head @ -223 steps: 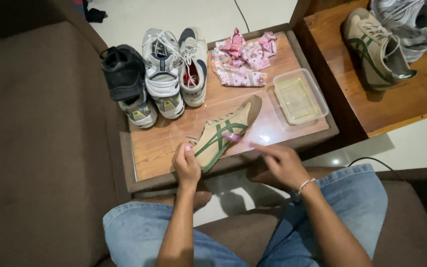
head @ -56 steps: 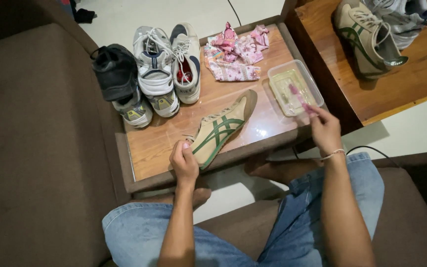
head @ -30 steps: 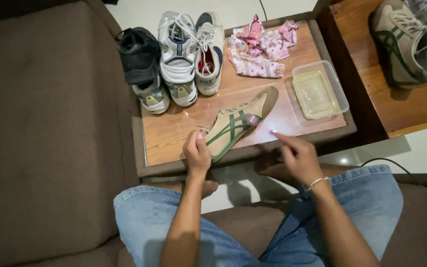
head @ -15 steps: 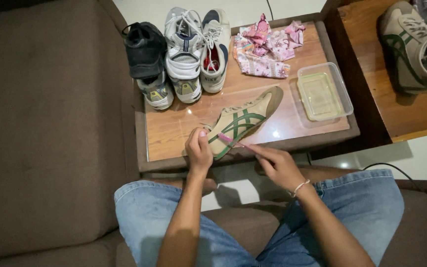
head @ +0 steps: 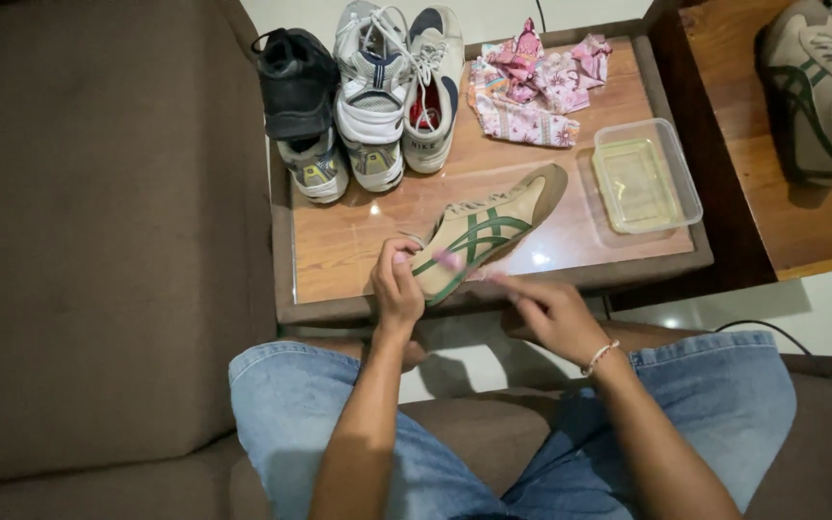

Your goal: Cleaning a sneaker using a toothbrush and a cleaning solution while sitting on a sofa.

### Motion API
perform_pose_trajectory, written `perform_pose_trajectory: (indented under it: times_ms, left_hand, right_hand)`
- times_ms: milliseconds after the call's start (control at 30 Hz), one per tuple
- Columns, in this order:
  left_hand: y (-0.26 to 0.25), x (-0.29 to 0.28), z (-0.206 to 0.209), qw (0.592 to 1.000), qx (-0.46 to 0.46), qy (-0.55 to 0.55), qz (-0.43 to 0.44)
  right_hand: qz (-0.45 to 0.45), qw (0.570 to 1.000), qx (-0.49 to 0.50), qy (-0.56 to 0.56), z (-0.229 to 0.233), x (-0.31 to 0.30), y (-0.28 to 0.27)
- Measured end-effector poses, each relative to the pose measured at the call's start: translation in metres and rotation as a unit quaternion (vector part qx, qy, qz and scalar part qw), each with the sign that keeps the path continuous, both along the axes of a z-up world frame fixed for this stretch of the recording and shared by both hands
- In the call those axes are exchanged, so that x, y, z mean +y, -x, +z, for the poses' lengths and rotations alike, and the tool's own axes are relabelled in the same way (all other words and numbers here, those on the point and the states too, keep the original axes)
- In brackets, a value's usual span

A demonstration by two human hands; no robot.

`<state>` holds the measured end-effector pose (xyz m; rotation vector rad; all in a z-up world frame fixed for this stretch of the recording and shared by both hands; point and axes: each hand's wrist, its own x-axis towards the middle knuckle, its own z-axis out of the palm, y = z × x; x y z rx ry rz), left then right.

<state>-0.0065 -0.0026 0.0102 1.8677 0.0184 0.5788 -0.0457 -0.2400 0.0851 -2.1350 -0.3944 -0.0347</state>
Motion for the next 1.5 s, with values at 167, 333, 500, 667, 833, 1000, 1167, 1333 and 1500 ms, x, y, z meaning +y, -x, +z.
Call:
perform_pose_trajectory:
  times_ms: [167, 333, 500, 667, 833, 1000, 1167, 1333, 1500]
  left_hand:
    - [-0.001, 0.003, 0.001, 1.0, -0.001, -0.009, -0.007]
    - [-0.001, 0.003, -0.001, 1.0, 0.002, -0.014, -0.008]
    - [-0.001, 0.003, 0.002, 1.0, 0.019, -0.007, -0.004]
    - [0.0, 0.005, -0.001, 1.0, 0.027, -0.009, 0.002]
    - [-0.004, 0.003, -0.006, 0.999, 0.036, 0.001, 0.007]
    - [-0.003, 0.003, -0.003, 0.999, 0.039, 0.0, 0.007]
    - [-0.005, 0.003, -0.005, 0.999, 0.036, -0.005, 0.006]
    - [-0.003, 0.001, 0.001, 0.999, 0.033, -0.004, 0.006]
    - [-0.003, 0.001, -0.005, 0.999, 0.045, 0.001, 0.005]
  right_hand:
    - [-0.069, 0.997, -0.031, 0.011, -0.029, -0.021, -0.006]
    - [-0.006, 1.0, 0.02, -0.004, 0.0, -0.011, 0.001]
    - [-0.078, 0.997, -0.022, -0.003, -0.031, -0.025, -0.003]
    - [-0.013, 1.0, -0.017, -0.012, -0.024, -0.013, 0.002]
    - [0.004, 0.998, 0.034, -0.051, -0.014, -0.009, 0.0]
    - [-0.094, 0.994, -0.049, 0.013, -0.025, -0.028, -0.011]
    - [-0.093, 0.995, -0.022, -0.037, -0.034, -0.051, -0.02]
    - [-0.133, 0.991, -0.014, -0.028, -0.028, -0.064, -0.026]
    - [-0.146, 0.989, 0.005, -0.025, -0.011, -0.061, -0.022]
